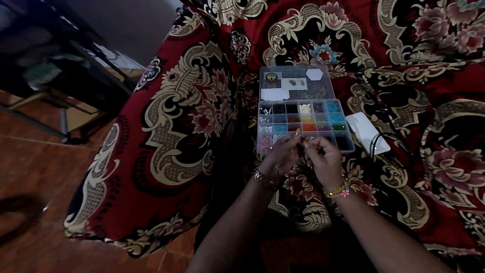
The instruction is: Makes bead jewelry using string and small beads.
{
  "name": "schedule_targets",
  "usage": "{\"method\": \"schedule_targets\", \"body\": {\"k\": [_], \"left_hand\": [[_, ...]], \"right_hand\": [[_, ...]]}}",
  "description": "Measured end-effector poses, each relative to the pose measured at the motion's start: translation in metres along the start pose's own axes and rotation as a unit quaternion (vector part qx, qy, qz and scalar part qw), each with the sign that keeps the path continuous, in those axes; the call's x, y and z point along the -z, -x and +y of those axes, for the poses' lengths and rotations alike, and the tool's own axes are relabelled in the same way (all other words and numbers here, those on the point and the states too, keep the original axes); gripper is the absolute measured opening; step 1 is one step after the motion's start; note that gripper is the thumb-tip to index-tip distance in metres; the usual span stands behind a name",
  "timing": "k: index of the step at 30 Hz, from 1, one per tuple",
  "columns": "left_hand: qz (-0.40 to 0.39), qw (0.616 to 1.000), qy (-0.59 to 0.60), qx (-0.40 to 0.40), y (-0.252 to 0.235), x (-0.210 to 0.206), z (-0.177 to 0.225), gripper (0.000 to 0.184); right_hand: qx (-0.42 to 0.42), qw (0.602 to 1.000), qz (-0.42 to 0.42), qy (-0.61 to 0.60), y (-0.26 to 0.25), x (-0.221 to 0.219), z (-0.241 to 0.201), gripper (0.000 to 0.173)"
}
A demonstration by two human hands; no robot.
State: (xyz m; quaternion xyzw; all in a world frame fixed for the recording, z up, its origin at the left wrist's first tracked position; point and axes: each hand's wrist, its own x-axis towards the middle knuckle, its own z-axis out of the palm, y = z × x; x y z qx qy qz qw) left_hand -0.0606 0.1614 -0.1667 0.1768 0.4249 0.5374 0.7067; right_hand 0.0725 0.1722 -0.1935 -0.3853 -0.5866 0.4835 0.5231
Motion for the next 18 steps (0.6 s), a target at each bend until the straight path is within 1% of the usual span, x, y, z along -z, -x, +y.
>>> {"method": "schedule_targets", "body": {"k": [14, 18], "left_hand": [[0.000, 1.000, -0.016, -0.008, 0.0007, -0.0019, 0.0005, 0.025], [0.007, 0.997, -0.054, -0.054, 0.0002, -0.0035, -0.0010, 0.021]], "right_hand": [[-0.005, 1.000, 0.004, 0.014, -0.0002, 0.0005, -0.0005, 0.009], [-0.006, 1.000, 0.003, 0.015, -0.0004, 0.0001, -0.0014, 0.010]]}}
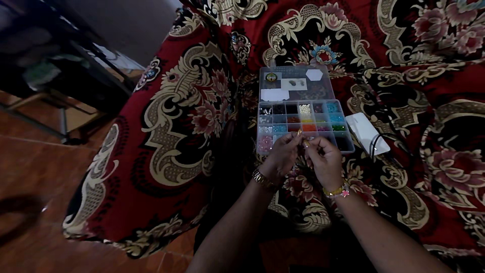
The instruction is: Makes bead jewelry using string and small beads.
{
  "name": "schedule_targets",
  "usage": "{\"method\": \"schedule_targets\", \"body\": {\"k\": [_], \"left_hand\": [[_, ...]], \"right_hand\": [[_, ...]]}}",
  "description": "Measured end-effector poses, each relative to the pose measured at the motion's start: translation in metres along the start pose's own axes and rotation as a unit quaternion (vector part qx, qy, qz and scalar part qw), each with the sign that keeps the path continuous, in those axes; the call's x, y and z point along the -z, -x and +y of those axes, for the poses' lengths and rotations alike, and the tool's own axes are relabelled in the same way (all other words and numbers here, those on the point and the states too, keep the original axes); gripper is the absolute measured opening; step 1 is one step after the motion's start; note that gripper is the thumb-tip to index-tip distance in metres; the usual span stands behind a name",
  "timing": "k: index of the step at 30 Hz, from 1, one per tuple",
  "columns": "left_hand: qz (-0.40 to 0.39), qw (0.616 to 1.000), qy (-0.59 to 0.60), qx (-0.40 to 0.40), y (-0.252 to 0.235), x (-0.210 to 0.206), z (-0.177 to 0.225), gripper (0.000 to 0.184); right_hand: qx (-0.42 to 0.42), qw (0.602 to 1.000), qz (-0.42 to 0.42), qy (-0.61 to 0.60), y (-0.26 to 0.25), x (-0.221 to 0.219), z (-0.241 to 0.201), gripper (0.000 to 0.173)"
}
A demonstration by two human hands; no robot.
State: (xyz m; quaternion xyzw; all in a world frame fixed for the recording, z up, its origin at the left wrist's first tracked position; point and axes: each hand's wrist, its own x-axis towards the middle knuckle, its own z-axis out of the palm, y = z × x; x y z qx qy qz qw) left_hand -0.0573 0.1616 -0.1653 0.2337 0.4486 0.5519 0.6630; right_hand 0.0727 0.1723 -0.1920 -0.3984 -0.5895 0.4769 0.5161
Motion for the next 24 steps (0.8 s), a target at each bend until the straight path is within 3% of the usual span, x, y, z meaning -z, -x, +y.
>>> {"method": "schedule_targets", "body": {"k": [9, 16, 24], "left_hand": [[0.014, 0.985, -0.114, -0.125, -0.001, 0.000, -0.006, 0.011], [0.051, 0.903, -0.318, -0.285, -0.001, 0.003, -0.008, 0.019], [0.012, 0.949, -0.240, -0.205, 0.001, 0.005, 0.003, 0.008]], "right_hand": [[-0.044, 0.998, -0.007, -0.033, 0.000, 0.000, -0.005, 0.013], [-0.075, 0.995, 0.006, -0.070, -0.005, 0.002, -0.004, 0.013], [-0.028, 0.999, -0.022, -0.001, -0.001, 0.001, -0.002, 0.012]]}}
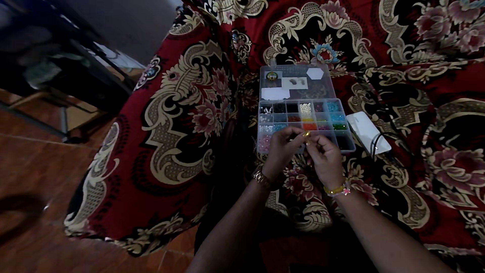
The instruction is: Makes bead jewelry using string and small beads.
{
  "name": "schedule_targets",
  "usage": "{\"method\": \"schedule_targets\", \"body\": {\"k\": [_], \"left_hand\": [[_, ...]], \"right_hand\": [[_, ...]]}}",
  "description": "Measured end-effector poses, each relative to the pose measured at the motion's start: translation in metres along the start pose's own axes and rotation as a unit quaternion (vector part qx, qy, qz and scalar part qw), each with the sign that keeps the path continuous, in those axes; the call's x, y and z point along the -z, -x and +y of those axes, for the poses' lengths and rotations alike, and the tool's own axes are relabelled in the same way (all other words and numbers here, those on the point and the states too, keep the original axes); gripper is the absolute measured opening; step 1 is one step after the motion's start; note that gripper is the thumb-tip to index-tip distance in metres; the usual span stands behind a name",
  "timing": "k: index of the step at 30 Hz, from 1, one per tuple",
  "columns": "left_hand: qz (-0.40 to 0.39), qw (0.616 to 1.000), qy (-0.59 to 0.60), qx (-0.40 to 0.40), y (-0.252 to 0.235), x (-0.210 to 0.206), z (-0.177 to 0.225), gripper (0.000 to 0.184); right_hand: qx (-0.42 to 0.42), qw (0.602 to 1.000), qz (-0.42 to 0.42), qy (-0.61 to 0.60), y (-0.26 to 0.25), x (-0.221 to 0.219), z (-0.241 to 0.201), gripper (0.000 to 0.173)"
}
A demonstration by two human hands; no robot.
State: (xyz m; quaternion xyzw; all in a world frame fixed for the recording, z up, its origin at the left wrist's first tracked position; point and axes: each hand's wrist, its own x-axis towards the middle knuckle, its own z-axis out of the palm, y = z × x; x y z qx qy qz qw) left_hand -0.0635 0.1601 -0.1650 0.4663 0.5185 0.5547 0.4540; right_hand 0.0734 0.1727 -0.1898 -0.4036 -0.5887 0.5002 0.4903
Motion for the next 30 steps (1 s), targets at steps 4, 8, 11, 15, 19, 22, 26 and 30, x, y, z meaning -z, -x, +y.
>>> {"method": "schedule_targets", "body": {"k": [4, 8, 11, 15, 19, 22, 26, 30], "left_hand": [[-0.010, 1.000, 0.012, 0.025, 0.000, 0.003, 0.004, 0.004], [-0.014, 1.000, 0.025, 0.011, 0.001, 0.009, 0.003, 0.005], [-0.017, 1.000, 0.019, -0.011, 0.001, 0.012, 0.006, 0.009], [-0.021, 1.000, 0.004, -0.014, 0.001, 0.014, 0.007, 0.010], [-0.011, 0.999, -0.036, -0.030, -0.001, 0.018, 0.009, 0.005], [0.017, 0.971, -0.218, -0.093, -0.005, 0.030, 0.010, 0.005], [0.003, 0.883, -0.457, -0.107, -0.008, 0.044, 0.009, 0.006], [-0.038, 0.848, -0.525, -0.056, -0.001, 0.040, 0.013, 0.006]], "right_hand": [[0.026, 1.000, 0.000, 0.014, 0.000, 0.000, 0.003, 0.013], [0.005, 1.000, -0.018, -0.001, 0.000, 0.002, -0.002, 0.016], [-0.008, 0.999, -0.035, -0.035, -0.001, 0.003, -0.001, 0.023], [-0.007, 0.998, -0.047, -0.043, -0.001, 0.003, 0.000, 0.018], [0.000, 0.999, -0.047, -0.018, 0.000, 0.004, -0.002, 0.012], [0.013, 0.999, -0.042, -0.030, -0.001, 0.004, -0.002, 0.013], [0.025, 0.998, -0.045, -0.024, -0.001, 0.005, -0.001, 0.014], [0.082, 0.996, -0.043, 0.012, -0.001, 0.006, 0.004, 0.014]]}}
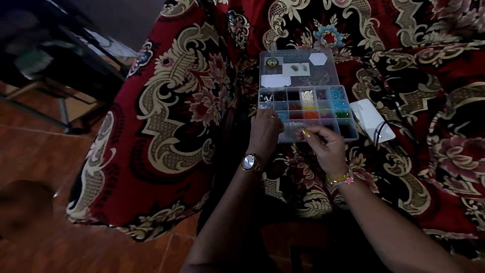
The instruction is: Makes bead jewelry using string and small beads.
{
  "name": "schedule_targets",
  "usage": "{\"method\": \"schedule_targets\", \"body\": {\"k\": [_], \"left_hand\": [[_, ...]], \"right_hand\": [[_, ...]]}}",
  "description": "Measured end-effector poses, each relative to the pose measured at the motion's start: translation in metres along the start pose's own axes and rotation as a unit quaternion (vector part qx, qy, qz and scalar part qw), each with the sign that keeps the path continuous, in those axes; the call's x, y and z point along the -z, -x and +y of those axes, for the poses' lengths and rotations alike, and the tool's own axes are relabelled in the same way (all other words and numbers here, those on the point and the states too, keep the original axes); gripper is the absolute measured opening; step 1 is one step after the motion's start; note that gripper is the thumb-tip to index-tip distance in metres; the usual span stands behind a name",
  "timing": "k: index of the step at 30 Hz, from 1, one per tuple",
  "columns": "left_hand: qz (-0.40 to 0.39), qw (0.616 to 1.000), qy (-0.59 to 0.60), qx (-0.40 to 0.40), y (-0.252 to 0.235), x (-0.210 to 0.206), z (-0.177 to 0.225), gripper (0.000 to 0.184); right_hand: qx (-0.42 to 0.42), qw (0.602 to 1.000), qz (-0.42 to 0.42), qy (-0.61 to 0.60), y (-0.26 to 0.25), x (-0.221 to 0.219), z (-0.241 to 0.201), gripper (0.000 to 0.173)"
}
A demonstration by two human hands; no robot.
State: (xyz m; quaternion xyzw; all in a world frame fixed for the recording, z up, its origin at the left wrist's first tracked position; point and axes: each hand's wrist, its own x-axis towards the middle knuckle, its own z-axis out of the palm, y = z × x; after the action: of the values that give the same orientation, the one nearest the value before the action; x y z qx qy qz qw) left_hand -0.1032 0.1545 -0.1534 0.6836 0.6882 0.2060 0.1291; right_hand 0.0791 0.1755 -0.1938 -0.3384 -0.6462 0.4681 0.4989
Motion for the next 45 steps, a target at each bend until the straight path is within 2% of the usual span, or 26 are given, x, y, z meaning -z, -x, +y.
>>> {"method": "schedule_targets", "body": {"k": [5, 12, 18, 21, 24, 26, 29, 30, 32, 40, 45], "left_hand": [[-0.008, 0.998, -0.065, 0.001, 0.001, -0.001, 0.005, 0.004], [-0.018, 0.996, -0.088, 0.022, -0.003, -0.009, 0.008, 0.004], [-0.034, 0.994, -0.100, 0.037, -0.006, -0.011, 0.008, 0.005], [0.020, 0.997, -0.065, 0.024, -0.004, -0.009, 0.007, 0.010], [0.115, 0.989, 0.090, 0.010, -0.004, -0.008, 0.008, 0.012], [0.089, 0.959, 0.265, 0.034, -0.003, -0.004, 0.012, 0.012], [-0.006, 0.842, 0.530, 0.097, -0.003, -0.003, 0.014, 0.012], [-0.027, 0.808, 0.577, 0.117, -0.004, -0.003, 0.015, 0.013], [-0.053, 0.765, 0.625, 0.145, -0.005, -0.005, 0.017, 0.014], [-0.133, 0.678, 0.704, 0.164, -0.006, -0.014, 0.013, 0.020], [-0.145, 0.666, 0.714, 0.162, -0.006, -0.017, 0.013, 0.022]], "right_hand": [[0.026, 1.000, 0.002, 0.014, -0.002, 0.000, 0.004, 0.015], [-0.091, 0.996, -0.001, -0.025, -0.001, -0.004, -0.007, 0.015], [-0.140, 0.990, 0.009, -0.018, -0.004, -0.005, -0.010, 0.017], [-0.136, 0.990, 0.014, -0.021, -0.003, -0.004, -0.009, 0.017], [-0.127, 0.991, 0.020, -0.027, -0.003, -0.004, -0.010, 0.015], [-0.126, 0.991, 0.018, -0.029, -0.004, -0.003, -0.010, 0.015], [-0.115, 0.992, 0.017, -0.046, -0.004, -0.001, -0.008, 0.016], [-0.110, 0.992, 0.015, -0.051, -0.004, -0.001, -0.007, 0.017], [-0.104, 0.993, 0.011, -0.053, -0.003, 0.000, -0.009, 0.018], [-0.074, 0.994, 0.016, -0.074, -0.002, 0.000, -0.003, 0.018], [-0.053, 0.996, 0.021, -0.072, -0.001, 0.000, -0.002, 0.017]]}}
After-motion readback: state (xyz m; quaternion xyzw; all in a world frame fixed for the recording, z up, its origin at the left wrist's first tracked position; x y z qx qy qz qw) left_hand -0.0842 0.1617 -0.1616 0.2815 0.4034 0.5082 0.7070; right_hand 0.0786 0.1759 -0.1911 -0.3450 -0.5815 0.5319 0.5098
